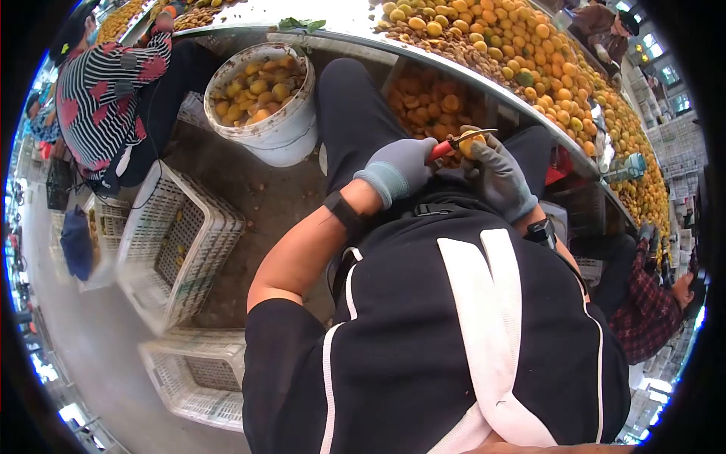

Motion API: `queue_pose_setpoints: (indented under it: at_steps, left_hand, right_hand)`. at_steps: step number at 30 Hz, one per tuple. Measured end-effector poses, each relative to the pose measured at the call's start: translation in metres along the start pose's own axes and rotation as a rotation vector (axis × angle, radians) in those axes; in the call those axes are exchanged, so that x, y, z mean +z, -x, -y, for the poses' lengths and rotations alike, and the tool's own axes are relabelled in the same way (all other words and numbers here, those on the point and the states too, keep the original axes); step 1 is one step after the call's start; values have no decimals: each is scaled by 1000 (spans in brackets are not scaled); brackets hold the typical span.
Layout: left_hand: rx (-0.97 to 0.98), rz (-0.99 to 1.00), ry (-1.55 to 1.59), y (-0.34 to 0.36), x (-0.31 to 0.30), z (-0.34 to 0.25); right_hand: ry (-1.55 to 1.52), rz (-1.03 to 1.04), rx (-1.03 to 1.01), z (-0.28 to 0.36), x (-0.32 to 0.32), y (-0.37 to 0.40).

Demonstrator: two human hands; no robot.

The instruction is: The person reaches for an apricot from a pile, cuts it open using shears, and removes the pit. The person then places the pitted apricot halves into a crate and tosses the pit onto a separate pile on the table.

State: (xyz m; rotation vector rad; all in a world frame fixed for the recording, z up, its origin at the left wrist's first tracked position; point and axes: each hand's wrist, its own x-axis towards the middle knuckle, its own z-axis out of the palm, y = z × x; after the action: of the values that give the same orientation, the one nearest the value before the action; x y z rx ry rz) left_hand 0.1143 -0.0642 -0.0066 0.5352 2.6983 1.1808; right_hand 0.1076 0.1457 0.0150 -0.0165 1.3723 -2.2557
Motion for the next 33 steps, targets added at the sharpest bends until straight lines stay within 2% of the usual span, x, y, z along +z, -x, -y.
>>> queue_pose_setpoints:
  at_steps: [6,10,15,18,24,25,28,30,32,33]
  left_hand:
    - [-12,-19,-74,-7,-4,-6]
    - [67,-13,-93,-17,0,0]
    - [-1,-47,-117,-33,3,-10]
    - [-24,19,-141,-45,8,-10]
    - [3,82,-39,-74,11,0]
    - [5,97,-42,-79,11,3]
    - [-37,125,10,-92,11,4]
    - [-46,103,-63,-96,11,-5]
    - [-54,109,-96,-99,10,-9]
    - [-65,94,-128,-103,10,-11]
  right_hand:
    - [-97,13,-19,6,10,-2]
    - [-89,9,-95,10,9,-4]
    - [-133,-5,-123,13,-6,-9]
    - [-19,-82,-149,15,-13,-11]
    - [-221,-62,-118,22,-27,-33]
    - [-87,-142,-134,22,-28,-39]
    - [13,-223,-249,23,-28,-51]
    - [-86,-218,-228,30,-33,-51]
    - [-328,-21,-88,41,-46,-53]
    - [-333,-31,-87,42,-51,-56]
